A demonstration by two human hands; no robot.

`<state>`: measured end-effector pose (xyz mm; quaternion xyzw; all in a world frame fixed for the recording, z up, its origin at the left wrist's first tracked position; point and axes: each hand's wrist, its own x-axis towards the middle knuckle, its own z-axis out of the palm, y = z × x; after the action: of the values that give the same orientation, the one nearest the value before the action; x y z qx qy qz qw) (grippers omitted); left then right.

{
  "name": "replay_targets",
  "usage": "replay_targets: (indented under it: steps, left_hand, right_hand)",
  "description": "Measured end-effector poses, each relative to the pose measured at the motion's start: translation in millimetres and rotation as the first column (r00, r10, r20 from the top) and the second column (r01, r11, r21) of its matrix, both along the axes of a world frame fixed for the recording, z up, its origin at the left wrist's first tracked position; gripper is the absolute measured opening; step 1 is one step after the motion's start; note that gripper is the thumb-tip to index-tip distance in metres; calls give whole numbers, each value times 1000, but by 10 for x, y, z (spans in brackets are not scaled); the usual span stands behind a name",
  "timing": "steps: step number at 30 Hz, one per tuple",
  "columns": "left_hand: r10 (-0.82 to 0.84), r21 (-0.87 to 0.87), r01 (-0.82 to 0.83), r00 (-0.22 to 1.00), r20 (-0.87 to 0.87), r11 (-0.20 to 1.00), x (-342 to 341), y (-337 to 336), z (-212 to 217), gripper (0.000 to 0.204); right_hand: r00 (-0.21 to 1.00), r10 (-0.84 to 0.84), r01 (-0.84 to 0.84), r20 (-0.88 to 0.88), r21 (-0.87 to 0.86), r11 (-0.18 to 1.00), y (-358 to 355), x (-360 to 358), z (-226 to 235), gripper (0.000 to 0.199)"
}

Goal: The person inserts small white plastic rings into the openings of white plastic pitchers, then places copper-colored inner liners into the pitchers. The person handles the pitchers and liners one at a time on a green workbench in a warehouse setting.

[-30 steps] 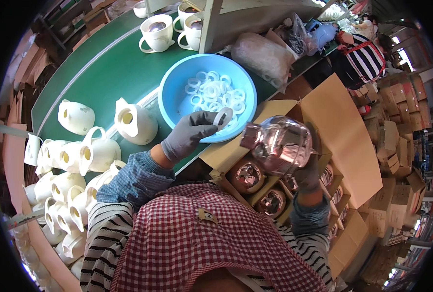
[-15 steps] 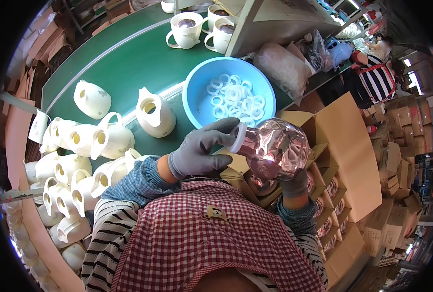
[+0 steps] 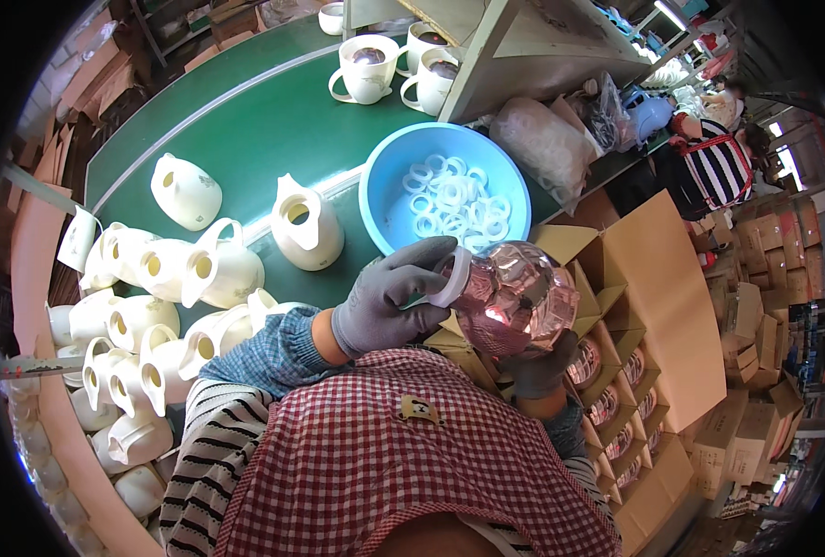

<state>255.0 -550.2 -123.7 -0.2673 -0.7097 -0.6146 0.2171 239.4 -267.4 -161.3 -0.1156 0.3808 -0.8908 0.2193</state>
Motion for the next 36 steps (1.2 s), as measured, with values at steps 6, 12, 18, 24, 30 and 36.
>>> replay_targets:
  steps: [6, 12, 18, 24, 30, 36]
  left_hand:
    - [-231, 213, 199, 963, 138, 957, 57, 41, -36, 33]
    - [-331, 292, 262, 918, 220, 920, 18, 59, -17, 46]
    - [-331, 425, 177, 887, 323, 888, 38, 125, -88, 47]
    - [-356, 531, 209, 915, 191, 821, 67, 198, -115, 44]
    - [45, -144, -49, 998, -33, 988, 21, 178, 132, 35]
    - [95, -71, -86, 986, 137, 994, 49, 123, 95, 74]
  right_hand:
    - [933, 16, 103, -360, 309, 946, 53, -1, 144, 68]
    - [910, -28, 189, -414, 353, 916, 27, -10, 151, 63]
    - [941, -51, 156, -336, 291, 944, 48, 15, 132, 58]
    - [971, -45, 98, -235, 218, 971, 22, 8, 129, 54]
    - [996, -64, 66, 65, -28, 997, -82, 37, 160, 49]
    - [688, -79, 571, -722, 470, 673, -105, -13, -29, 50]
